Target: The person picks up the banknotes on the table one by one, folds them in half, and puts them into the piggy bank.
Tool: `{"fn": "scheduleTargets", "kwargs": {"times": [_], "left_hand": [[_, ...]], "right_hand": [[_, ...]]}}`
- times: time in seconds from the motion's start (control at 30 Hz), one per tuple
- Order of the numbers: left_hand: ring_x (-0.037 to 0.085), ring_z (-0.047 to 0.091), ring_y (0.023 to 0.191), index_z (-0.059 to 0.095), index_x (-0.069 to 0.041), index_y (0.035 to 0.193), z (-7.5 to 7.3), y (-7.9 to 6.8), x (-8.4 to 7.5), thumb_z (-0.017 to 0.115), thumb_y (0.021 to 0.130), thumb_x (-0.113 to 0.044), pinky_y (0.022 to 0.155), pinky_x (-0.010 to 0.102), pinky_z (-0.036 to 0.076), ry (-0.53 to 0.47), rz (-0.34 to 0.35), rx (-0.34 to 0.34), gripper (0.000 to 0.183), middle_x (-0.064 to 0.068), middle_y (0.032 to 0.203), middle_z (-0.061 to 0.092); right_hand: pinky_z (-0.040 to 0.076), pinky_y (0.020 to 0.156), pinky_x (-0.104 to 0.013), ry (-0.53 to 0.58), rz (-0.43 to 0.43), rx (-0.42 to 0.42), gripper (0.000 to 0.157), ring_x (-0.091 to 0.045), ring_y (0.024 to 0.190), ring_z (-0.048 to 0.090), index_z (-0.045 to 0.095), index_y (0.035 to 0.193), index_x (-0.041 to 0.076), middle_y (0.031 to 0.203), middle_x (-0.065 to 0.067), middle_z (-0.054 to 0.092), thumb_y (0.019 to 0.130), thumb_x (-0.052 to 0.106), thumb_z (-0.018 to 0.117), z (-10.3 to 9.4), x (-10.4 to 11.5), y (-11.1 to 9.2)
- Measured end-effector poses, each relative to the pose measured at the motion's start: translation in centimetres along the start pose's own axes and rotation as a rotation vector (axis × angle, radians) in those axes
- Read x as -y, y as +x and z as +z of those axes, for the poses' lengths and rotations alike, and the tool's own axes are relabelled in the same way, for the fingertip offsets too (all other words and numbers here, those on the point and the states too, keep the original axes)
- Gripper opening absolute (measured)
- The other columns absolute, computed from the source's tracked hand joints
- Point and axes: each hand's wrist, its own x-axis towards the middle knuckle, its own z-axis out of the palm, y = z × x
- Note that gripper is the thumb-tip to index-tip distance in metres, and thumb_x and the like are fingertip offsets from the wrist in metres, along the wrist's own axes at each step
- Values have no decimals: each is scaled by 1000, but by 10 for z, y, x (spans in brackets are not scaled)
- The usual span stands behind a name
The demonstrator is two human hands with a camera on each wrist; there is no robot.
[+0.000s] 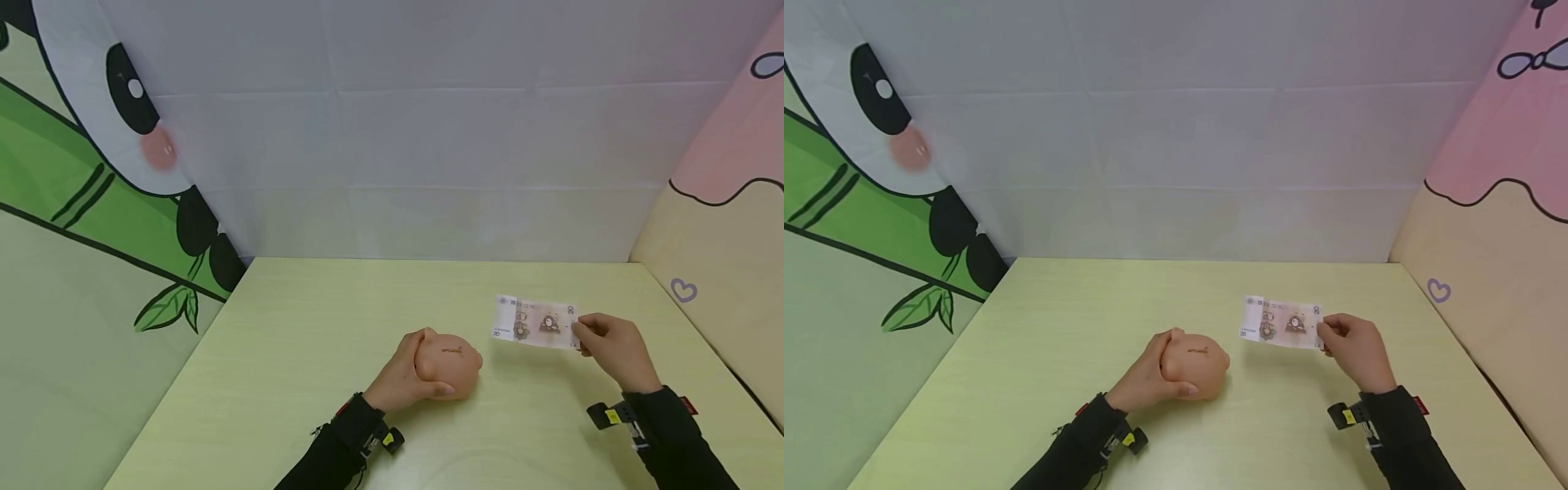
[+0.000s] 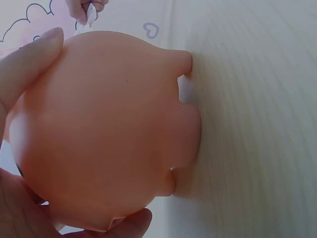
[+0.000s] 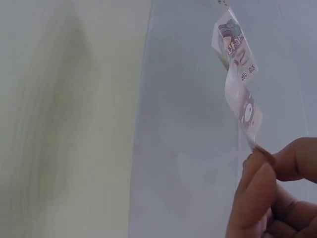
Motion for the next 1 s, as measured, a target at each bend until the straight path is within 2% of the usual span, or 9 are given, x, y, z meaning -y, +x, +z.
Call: {"fn": "scheduleTargets", "kwargs": {"times": [0.2,0.63,1.0], "left_hand": [[20,51,119,28,-16,149,0,0,-1,83,77,-39,96,35,48,3,2,-2,94,6,146,35],[21,51,121,25,-14,152,1,0,1,84,76,-40,97,38,47,3,8,-15,99,7,148,34],[20,47,126,23,-14,153,1,4,0,84,75,-42,104,41,42,8,-2,-20,103,4,151,32]], "right_hand": [[54,62,-19,54,-61,-34,36,-12,64,59,61,118,-9,86,-15,66,103,22,50,4,16,-2],[55,61,-19,177,-124,-61,29,-12,63,60,63,117,-9,94,-21,67,101,14,55,24,50,1],[56,60,-22,299,-182,-61,23,-9,61,62,68,111,-5,86,-19,68,97,11,60,42,69,8]]}}
